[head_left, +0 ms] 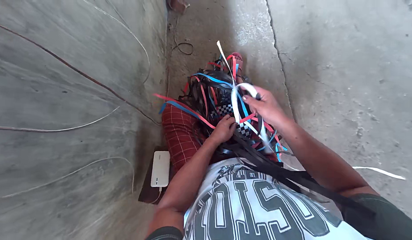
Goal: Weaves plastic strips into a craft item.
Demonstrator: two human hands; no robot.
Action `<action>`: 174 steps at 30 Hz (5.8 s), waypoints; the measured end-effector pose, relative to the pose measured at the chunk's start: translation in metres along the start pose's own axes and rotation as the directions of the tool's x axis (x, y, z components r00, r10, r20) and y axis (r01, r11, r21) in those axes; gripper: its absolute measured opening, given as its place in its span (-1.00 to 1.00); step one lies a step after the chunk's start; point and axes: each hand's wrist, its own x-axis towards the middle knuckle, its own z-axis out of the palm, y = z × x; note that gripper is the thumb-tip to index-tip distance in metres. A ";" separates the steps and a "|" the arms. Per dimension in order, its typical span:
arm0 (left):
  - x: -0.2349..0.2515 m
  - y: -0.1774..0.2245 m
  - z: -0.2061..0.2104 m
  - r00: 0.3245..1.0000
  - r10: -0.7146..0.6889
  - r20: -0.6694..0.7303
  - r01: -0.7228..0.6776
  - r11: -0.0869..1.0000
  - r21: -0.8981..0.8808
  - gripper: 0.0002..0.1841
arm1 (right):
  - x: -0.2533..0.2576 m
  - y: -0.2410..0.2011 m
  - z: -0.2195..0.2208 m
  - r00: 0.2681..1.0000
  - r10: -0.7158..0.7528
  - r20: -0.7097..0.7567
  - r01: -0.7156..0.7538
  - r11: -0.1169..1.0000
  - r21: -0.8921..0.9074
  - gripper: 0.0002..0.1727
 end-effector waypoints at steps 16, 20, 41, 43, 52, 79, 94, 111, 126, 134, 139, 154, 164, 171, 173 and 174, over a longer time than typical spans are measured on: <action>0.018 0.012 0.008 0.962 -0.270 0.053 0.275 0.937 -0.217 -0.64 | -0.053 0.055 -0.003 0.988 0.100 -0.116 -0.098 0.995 0.024 -0.71; 0.021 0.014 0.004 0.955 -0.286 0.085 0.293 0.950 -0.104 -0.60 | -0.055 0.087 0.000 0.940 0.336 -0.056 -0.334 0.941 0.049 -0.64; 0.019 0.026 0.004 0.949 -0.311 0.049 0.314 0.927 -0.206 -0.74 | -0.008 0.081 -0.010 0.986 0.164 -0.018 -0.165 0.979 -0.122 -0.72; 0.028 0.015 0.010 0.904 -0.419 0.084 0.423 0.850 -0.312 -0.63 | -0.018 0.088 -0.012 0.988 0.153 -0.001 -0.152 0.981 -0.120 -0.73; 0.035 0.020 0.008 0.888 -0.447 0.106 0.455 0.888 -0.070 -0.47 | -0.045 0.071 -0.021 0.969 0.239 -0.061 -0.243 0.967 -0.073 -0.74; -0.032 0.029 -0.021 0.826 -0.016 -0.563 -0.126 0.969 -0.213 -0.83 | -0.015 0.084 -0.005 0.965 0.161 -0.208 -0.192 0.972 -0.139 -0.71; 0.048 0.041 0.004 0.953 -0.301 0.037 0.287 0.934 0.214 -0.71 | -0.050 0.077 -0.018 0.975 0.124 -0.186 -0.146 0.983 -0.109 -0.63; 0.045 0.031 0.017 0.976 -0.206 0.072 0.208 0.978 -0.027 -0.74 | -0.006 0.086 -0.020 0.972 0.197 -0.132 -0.207 0.976 -0.068 -0.69; 0.067 0.028 0.031 0.911 -0.412 0.019 0.412 0.907 -0.090 -0.61 | -0.026 0.107 -0.010 0.906 0.372 -0.200 -0.415 0.873 -0.255 -0.52; 0.065 0.028 0.031 0.977 -0.207 0.055 0.199 0.973 0.120 -0.53 | -0.008 0.072 -0.003 0.905 0.305 -0.298 -0.372 0.906 -0.201 -0.50; 0.068 0.027 0.027 0.961 -0.275 0.030 0.272 0.960 0.069 -0.53 | -0.011 0.070 0.008 0.845 -0.334 -0.417 -0.026 0.753 -0.657 0.05; 0.073 0.020 0.016 0.914 -0.398 0.077 0.404 0.908 -0.107 -0.51 | -0.001 0.064 -0.103 0.976 0.031 -0.214 -0.203 0.470 -0.859 -0.46; 0.065 0.016 0.016 0.887 -0.461 -0.016 0.450 0.873 -0.191 -0.31 | 0.027 0.113 -0.013 0.974 -0.019 -0.226 -0.058 0.943 -0.328 -0.65; 0.071 -0.010 0.019 0.937 -0.335 -0.099 0.262 0.862 -0.435 -0.60 | 0.017 0.136 0.001 0.711 -0.703 0.007 0.627 0.629 -0.461 -0.80; 0.070 -0.012 0.017 0.938 -0.311 -0.150 0.159 0.774 -0.613 -0.64 | 0.013 0.138 -0.004 0.740 -0.667 0.082 0.623 0.636 -0.456 -0.78; 0.066 -0.012 0.014 0.947 -0.279 -0.160 0.090 0.707 -0.702 -0.63 | 0.010 0.138 -0.006 0.761 -0.638 0.120 0.615 0.649 -0.449 -0.77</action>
